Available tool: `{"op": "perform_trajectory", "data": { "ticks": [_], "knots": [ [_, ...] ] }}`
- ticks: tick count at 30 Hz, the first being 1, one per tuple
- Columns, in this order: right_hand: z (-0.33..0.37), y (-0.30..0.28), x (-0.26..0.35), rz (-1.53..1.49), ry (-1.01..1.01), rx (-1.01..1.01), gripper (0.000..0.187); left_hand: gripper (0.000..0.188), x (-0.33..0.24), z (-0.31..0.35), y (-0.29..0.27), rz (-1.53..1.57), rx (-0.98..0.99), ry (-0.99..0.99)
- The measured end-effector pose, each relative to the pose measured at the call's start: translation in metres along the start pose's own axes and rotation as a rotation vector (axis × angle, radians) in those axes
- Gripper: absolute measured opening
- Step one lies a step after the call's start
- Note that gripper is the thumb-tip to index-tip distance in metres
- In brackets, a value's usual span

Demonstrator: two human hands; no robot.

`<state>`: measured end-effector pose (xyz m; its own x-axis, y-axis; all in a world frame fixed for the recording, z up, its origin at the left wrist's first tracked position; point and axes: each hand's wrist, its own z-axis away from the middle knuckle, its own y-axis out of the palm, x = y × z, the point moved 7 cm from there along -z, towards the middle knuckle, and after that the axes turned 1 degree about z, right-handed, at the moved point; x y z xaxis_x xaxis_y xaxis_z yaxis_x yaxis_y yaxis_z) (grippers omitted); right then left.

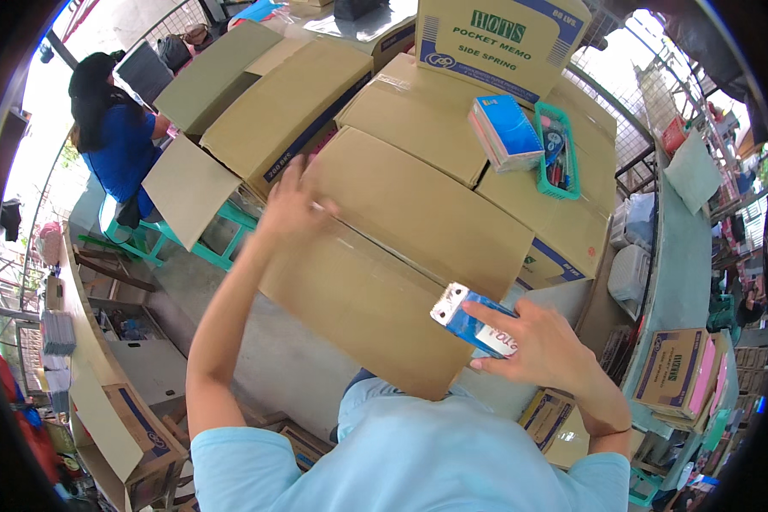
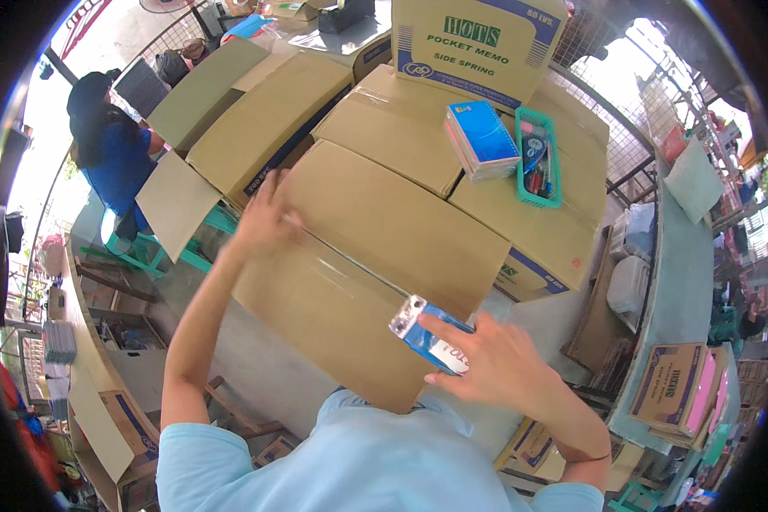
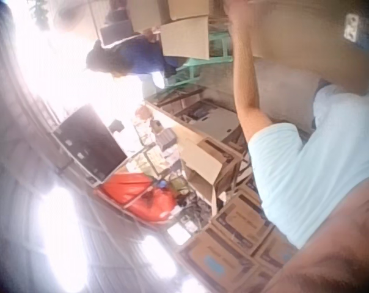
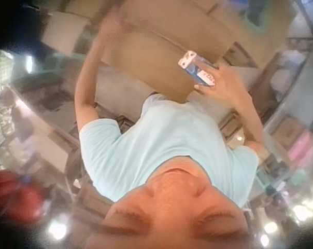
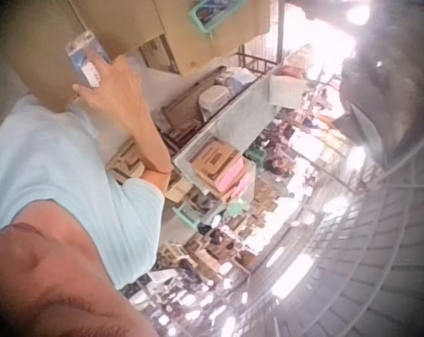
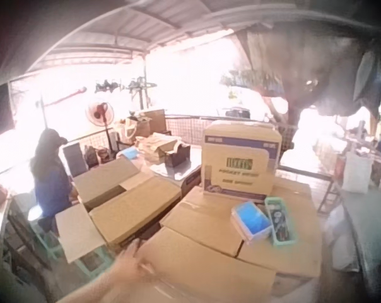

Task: The person organizes stationery items in a green basket, writes in a notebook, and then moves to a stack of cardboard boxes. They seal the boxes using packing tape and label them with a marker.

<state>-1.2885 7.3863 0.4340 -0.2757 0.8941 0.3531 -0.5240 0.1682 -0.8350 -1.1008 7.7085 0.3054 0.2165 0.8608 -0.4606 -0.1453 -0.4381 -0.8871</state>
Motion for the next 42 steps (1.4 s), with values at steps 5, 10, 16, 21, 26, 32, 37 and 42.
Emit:
{"op": "perform_trajectory", "data": {
  "ticks": [5,10,16,21,26,32,37,42],
  "knots": [
    [0.048,0.029,-0.048,0.008,0.114,0.116,0.067,0.091,-0.221,0.12,0.09,-0.206,0.169,0.732],
    [0.082,0.06,-0.087,0.118,0.177,0.225,0.065,0.09,-0.269,0.143,0.109,-0.206,0.276,0.61],
    [0.014,0.193,-0.1,0.419,-0.061,0.515,0.051,0.064,-0.319,0.146,0.138,-0.727,0.437,0.734],
    [0.057,0.198,-0.167,-0.103,0.106,0.335,0.054,0.056,-0.32,0.16,0.216,-1.352,0.733,0.91],
    [0.143,0.04,-0.193,-0.296,0.483,-0.472,0.047,0.065,-0.33,0.158,0.232,-0.598,0.611,1.057],
    [0.08,-0.048,-0.254,0.124,0.392,-1.017,0.062,0.076,-0.212,0.107,0.104,-0.292,-0.014,0.102],
    [-0.041,-0.075,-0.316,0.237,0.512,-0.896,0.065,0.082,-0.049,0.048,0.03,-0.365,-0.235,-0.433],
    [-0.081,-0.117,-0.27,-0.018,0.317,-1.286,0.033,0.087,0.096,-0.015,0.008,0.094,0.273,-0.511]
  ]
}}
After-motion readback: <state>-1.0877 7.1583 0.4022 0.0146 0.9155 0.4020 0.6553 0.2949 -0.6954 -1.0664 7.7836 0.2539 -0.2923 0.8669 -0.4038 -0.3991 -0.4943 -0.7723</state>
